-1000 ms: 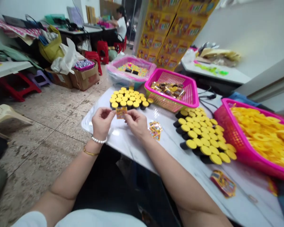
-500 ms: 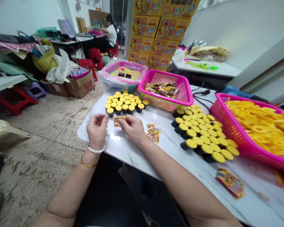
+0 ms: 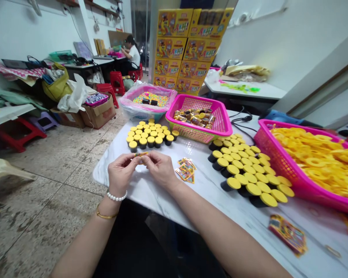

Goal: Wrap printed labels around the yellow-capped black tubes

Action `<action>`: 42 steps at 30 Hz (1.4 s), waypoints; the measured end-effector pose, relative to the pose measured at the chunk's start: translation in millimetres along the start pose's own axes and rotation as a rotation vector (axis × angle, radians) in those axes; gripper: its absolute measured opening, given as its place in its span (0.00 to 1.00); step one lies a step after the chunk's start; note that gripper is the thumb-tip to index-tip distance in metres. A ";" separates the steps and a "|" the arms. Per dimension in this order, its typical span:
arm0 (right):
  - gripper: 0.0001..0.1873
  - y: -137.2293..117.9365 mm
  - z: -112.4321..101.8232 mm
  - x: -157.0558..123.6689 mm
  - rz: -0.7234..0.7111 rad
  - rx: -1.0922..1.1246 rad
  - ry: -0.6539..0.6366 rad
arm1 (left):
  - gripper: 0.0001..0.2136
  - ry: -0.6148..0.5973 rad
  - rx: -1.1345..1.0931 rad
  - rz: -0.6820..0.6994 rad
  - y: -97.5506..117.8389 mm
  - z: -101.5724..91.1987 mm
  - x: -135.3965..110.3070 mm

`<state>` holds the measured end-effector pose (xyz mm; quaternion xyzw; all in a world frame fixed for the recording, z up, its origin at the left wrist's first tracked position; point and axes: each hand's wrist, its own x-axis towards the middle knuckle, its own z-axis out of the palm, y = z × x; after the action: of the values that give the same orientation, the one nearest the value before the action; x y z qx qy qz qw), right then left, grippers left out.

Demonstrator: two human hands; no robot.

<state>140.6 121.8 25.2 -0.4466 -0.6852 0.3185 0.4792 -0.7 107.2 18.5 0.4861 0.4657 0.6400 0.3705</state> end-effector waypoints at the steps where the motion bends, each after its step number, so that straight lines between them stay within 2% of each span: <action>1: 0.17 1.5 -3.2 1.6 -0.042 -0.063 0.007 | 0.09 -0.026 -0.045 -0.082 0.1 -0.1 1.3; 3: 0.17 7.2 -14.9 7.8 -0.139 -0.242 0.106 | 0.11 -0.113 -0.135 -0.244 1.1 -0.6 3.9; 5: 0.14 17.3 -31.2 17.0 -0.201 -0.471 0.276 | 0.14 -0.220 -0.202 -0.367 2.9 -1.3 5.8; 7: 0.13 30.4 -46.7 26.8 -0.158 -0.712 0.363 | 0.16 -0.310 -0.225 -0.448 5.3 -2.0 6.9; 9: 0.18 43.0 -55.7 34.6 -0.040 -0.896 0.318 | 0.15 -0.395 -0.217 -0.477 7.8 -2.8 7.7; 12: 0.20 54.0 -55.1 40.9 0.047 -0.981 0.244 | 0.12 -0.449 -0.230 -0.481 9.3 -5.2 10.0; 17: 0.04 54.5 -47.9 44.0 -0.029 -0.949 0.248 | 0.16 -0.318 -0.374 -0.573 5.9 -9.9 15.0; 19: 0.03 52.4 -50.1 44.3 -0.021 -0.904 0.285 | 0.18 -0.299 -0.407 -0.592 5.1 -10.7 16.1; 21: 0.08 46.5 -53.5 43.5 -0.022 -0.781 0.367 | 0.20 -0.290 -0.440 -0.608 5.4 -10.9 17.1; 23: 0.15 34.7 -55.2 40.9 -0.018 -0.533 0.446 | 0.20 -0.256 -0.487 -0.621 6.3 -10.8 18.6; 25: 0.18 17.5 -53.9 36.4 0.050 -0.135 0.421 | 0.18 -0.203 -0.551 -0.641 7.3 -10.7 20.8; 28: 0.17 -8.1 -46.0 27.8 0.214 0.469 0.193 | 0.15 -0.162 -0.633 -0.701 8.2 -10.9 24.6; 30: 0.17 -17.5 -38.4 22.7 0.268 0.653 0.061 | 0.14 -0.173 -0.667 -0.736 8.2 -11.3 26.7; 33: 0.17 -16.0 -27.8 18.7 0.286 0.639 -0.004 | 0.11 -0.203 -0.695 -0.760 7.4 -12.0 28.2; 36: 0.17 -6.6 -22.4 17.5 0.264 0.485 0.031 | 0.09 -0.218 -0.722 -0.759 5.9 -12.2 28.1; 40: 0.13 -5.3 -20.0 12.8 0.080 0.121 0.184 | 0.08 -0.238 -0.719 -0.743 4.5 -11.6 26.6; 42: 0.12 -9.5 -17.6 8.7 -0.019 -0.010 0.205 | 0.08 -0.236 -0.701 -0.723 4.2 -11.1 25.8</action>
<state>153.1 126.1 42.6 -0.4726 -0.6382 0.2631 0.5478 -18.1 127.3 28.6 0.2097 0.3167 0.5294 0.7586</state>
